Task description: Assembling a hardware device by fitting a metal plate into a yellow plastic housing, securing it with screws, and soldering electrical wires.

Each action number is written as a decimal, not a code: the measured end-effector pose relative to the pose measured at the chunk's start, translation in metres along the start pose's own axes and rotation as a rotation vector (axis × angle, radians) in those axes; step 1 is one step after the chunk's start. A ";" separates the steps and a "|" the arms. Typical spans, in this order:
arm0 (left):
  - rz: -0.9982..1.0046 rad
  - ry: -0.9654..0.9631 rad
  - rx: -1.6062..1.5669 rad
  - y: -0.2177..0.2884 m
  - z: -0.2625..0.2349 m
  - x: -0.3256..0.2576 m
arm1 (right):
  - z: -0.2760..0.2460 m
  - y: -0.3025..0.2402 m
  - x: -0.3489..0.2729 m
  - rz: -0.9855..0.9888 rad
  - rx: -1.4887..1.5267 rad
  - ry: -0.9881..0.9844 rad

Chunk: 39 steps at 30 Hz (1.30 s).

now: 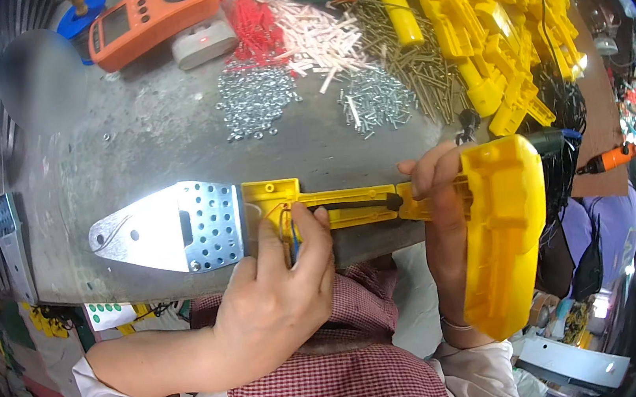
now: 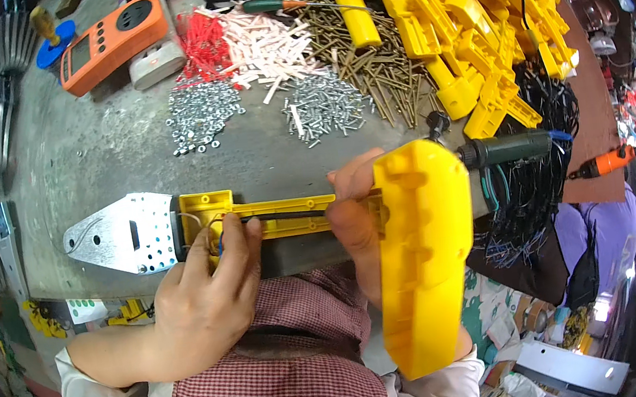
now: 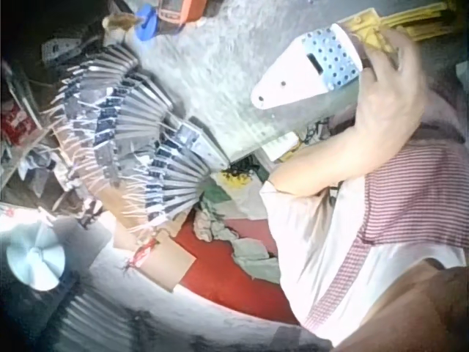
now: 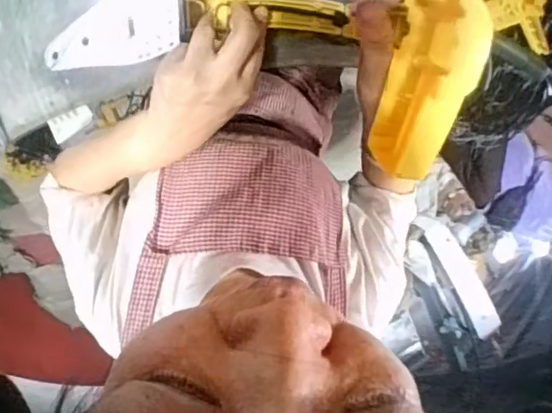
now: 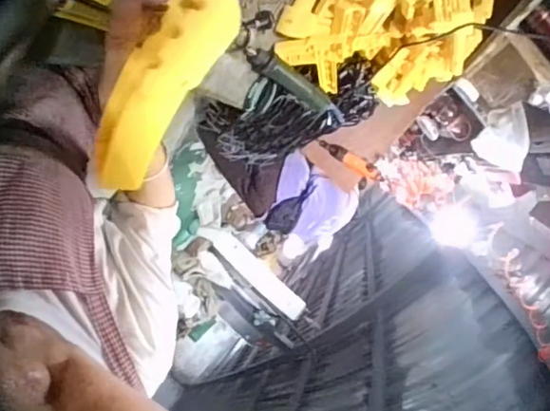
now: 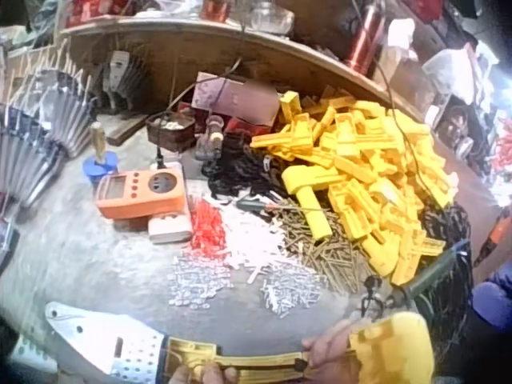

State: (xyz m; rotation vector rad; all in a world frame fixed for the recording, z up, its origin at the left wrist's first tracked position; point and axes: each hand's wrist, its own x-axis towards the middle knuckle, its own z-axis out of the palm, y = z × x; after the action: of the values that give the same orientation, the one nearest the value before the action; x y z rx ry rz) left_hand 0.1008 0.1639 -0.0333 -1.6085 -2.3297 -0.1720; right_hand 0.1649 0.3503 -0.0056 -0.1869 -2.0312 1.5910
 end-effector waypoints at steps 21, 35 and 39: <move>0.016 0.318 -0.513 -0.029 -0.019 -0.039 | 0.019 0.011 0.011 -0.043 -0.484 -0.672; 0.053 0.156 -0.306 -0.033 0.013 -0.040 | -0.006 0.036 0.030 -0.416 -0.744 -0.724; 0.041 0.335 -0.496 -0.037 0.024 -0.049 | 0.006 0.020 0.042 0.048 -0.787 -0.930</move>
State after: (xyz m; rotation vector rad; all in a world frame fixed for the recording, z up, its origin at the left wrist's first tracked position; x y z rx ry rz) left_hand 0.0777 0.1131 -0.0691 -1.6703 -2.0892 -0.9946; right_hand 0.1228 0.3692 -0.0111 0.2886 -3.3139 0.8408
